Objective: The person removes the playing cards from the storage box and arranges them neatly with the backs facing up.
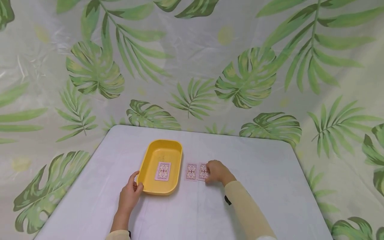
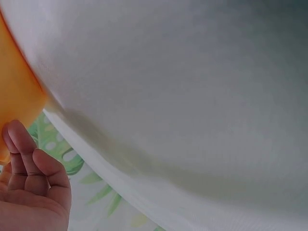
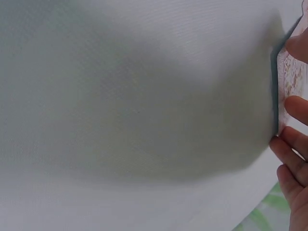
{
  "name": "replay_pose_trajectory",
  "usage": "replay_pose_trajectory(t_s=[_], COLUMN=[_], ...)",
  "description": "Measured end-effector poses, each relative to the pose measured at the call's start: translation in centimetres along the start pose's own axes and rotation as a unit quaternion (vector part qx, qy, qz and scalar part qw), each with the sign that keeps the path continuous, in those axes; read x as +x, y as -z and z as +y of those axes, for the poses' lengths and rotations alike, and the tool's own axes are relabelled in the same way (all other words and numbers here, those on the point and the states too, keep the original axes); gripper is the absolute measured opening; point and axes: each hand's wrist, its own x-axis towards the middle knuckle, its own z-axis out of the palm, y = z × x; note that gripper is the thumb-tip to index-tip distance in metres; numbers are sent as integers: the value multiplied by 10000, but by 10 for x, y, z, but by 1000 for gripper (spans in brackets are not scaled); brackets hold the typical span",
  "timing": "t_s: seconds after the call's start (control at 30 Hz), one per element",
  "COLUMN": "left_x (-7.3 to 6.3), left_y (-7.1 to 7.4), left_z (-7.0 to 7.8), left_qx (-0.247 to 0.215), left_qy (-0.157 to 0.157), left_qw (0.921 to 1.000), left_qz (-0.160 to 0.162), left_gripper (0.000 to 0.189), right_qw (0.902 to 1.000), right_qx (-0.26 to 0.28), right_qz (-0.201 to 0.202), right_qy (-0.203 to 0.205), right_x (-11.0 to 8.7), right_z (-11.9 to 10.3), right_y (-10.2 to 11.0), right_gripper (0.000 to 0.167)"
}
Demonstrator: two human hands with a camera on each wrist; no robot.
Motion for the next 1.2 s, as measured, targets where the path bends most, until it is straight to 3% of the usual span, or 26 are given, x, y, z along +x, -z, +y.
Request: replay_pose_trajectory(t_s=[0.1, 0.3, 0.77, 1.2], left_x=[1, 3, 0, -3], left_y=[0, 0, 3, 1], left_z=[1, 4, 5, 3], left_qx=[4, 13, 10, -5], left_qy=[-56, -60, -4, 4], left_qw=[10000, 10000, 10000, 10000], left_qz=[39, 55, -39, -54], left_gripper=[53, 52, 52, 52], right_qw=[9998, 9997, 9993, 9968], right_qx=[-174, -206, -254, -647], right_qz=[1, -85, 149, 276], right_qy=[132, -44, -241, -369], right_x=[-1, -3, -4, 0], right_z=[1, 1, -2, -5], right_y=[2, 4, 0, 0], right_gripper=[30, 33, 35, 25])
